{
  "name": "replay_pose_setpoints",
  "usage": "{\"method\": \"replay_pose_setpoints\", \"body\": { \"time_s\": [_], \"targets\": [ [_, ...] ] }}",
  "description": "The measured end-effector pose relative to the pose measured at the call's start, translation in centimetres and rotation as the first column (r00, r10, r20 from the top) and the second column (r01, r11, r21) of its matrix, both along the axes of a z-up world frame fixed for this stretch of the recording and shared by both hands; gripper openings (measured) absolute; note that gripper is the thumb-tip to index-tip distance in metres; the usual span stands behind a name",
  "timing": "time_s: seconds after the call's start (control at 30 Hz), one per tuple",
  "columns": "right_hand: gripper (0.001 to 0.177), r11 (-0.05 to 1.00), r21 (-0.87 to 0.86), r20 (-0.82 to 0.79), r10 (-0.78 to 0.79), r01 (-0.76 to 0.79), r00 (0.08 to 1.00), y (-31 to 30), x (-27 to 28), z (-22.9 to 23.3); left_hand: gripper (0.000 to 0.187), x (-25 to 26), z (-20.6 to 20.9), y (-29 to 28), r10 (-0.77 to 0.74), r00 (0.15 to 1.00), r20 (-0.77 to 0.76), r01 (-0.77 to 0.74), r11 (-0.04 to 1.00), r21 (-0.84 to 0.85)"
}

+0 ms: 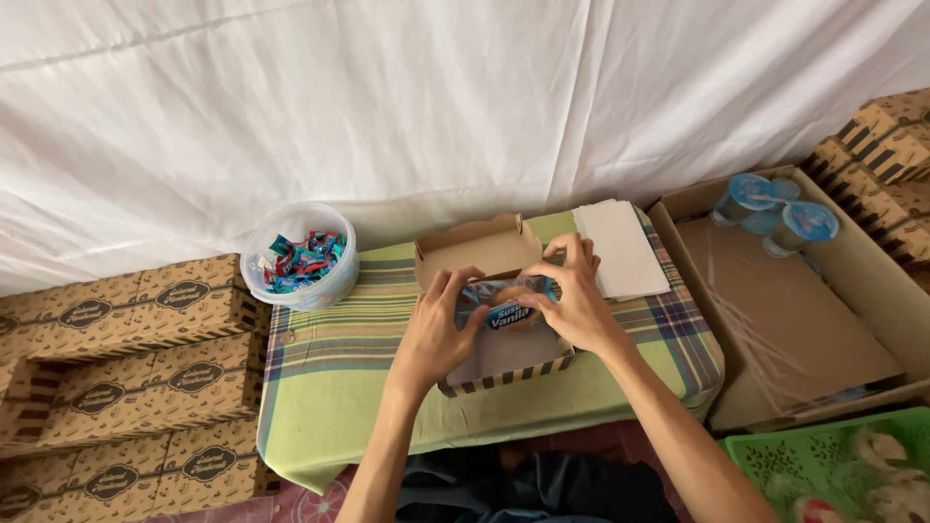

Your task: Packing various snacks and small packets into cardboard boxes on a low table.

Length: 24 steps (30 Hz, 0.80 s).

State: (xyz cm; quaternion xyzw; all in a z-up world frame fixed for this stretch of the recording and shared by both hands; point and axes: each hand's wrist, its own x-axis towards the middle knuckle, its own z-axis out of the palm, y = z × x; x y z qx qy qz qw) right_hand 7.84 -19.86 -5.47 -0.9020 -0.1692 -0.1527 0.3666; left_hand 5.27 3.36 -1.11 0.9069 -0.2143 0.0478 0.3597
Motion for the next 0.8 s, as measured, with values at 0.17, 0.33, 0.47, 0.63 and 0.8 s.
{"method": "replay_pose_setpoints", "body": {
  "time_s": [0.17,0.33,0.47,0.63,0.8],
  "targets": [
    [0.018,0.996,-0.069,0.042,-0.051,0.053,0.998,0.0,0.5,-0.9,0.029,0.7,-1.2,-0.4,0.077,0.995,0.061,-0.079,0.996,0.032],
    [0.020,0.992,-0.108,0.043,-0.057,0.062,0.997,-0.2,2.2,-3.1,0.016,0.5,-1.1,-0.7,0.161,0.984,0.078,-0.162,0.987,0.003],
    [0.020,0.989,-0.141,0.048,-0.048,0.054,0.998,0.3,2.2,-2.3,0.015,0.3,-1.1,-0.6,0.177,0.980,0.091,-0.177,0.984,-0.009],
    [0.037,0.986,0.164,-0.014,-0.008,0.011,1.000,0.1,0.6,-0.7,0.022,0.0,-0.6,-0.6,0.165,0.981,0.106,-0.157,0.985,-0.078],
    [0.032,0.926,0.377,-0.027,0.013,-0.001,1.000,-0.9,-1.0,-0.6,0.018,-0.7,-0.8,-0.1,0.199,0.966,0.164,-0.149,0.950,-0.273]
  ]
}}
